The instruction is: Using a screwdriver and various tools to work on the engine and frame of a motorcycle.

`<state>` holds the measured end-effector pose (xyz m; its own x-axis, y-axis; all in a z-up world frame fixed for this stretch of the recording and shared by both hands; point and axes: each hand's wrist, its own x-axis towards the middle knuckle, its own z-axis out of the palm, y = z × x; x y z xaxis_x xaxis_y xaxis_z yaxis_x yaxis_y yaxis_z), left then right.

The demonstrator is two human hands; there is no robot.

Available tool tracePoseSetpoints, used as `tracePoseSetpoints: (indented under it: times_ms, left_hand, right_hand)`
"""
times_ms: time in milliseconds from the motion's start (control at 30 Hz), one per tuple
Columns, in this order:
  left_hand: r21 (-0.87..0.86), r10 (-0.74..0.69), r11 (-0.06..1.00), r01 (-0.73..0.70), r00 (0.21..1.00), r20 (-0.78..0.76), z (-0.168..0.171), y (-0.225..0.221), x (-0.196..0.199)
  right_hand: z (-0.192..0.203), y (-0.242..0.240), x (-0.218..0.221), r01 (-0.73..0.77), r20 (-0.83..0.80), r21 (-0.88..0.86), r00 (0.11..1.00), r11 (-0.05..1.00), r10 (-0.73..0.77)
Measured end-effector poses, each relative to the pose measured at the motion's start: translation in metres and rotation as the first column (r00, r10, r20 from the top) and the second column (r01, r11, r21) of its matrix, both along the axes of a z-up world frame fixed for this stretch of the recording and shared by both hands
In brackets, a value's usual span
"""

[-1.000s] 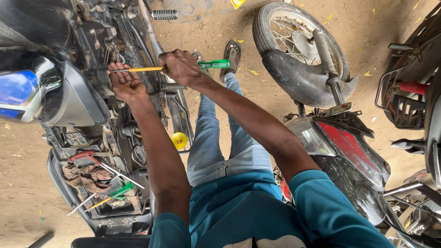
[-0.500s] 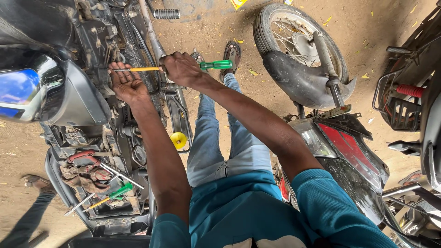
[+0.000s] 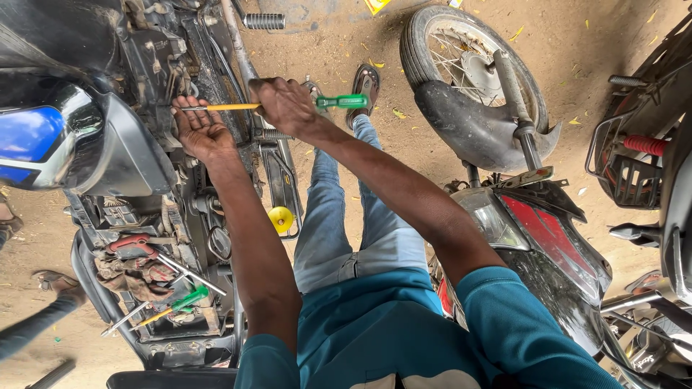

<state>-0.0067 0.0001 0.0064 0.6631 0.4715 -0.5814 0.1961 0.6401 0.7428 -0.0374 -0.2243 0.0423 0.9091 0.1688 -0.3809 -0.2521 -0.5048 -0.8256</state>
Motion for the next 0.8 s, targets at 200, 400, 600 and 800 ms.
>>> tracePoseSetpoints:
  times_ms: [200, 400, 600, 800]
  left_hand:
    - [-0.013, 0.009, 1.000, -0.009, 1.000, 0.009, -0.004, 0.003, 0.001]
    - [-0.006, 0.000, 1.000, 0.000, 1.000, 0.005, -0.005, 0.005, 0.001]
    - [-0.019, -0.009, 1.000, 0.010, 1.000, 0.015, -0.007, 0.006, -0.001]
    - [-0.022, -0.007, 1.000, 0.008, 1.000, 0.025, -0.009, 0.006, -0.001]
  right_hand:
    - [0.014, 0.000, 0.003, -0.013, 0.061, -0.014, 0.998, 1.000, 0.014]
    - [-0.011, 0.007, -0.001, -0.085, 0.095, -0.074, 0.991, 0.994, 0.092]
    - [0.005, -0.003, 0.002, -0.019, -0.003, 0.038, 1.000, 0.999, 0.019]
    - [-0.014, 0.005, 0.000, 0.060, 0.062, 0.061, 0.996, 0.996, -0.064]
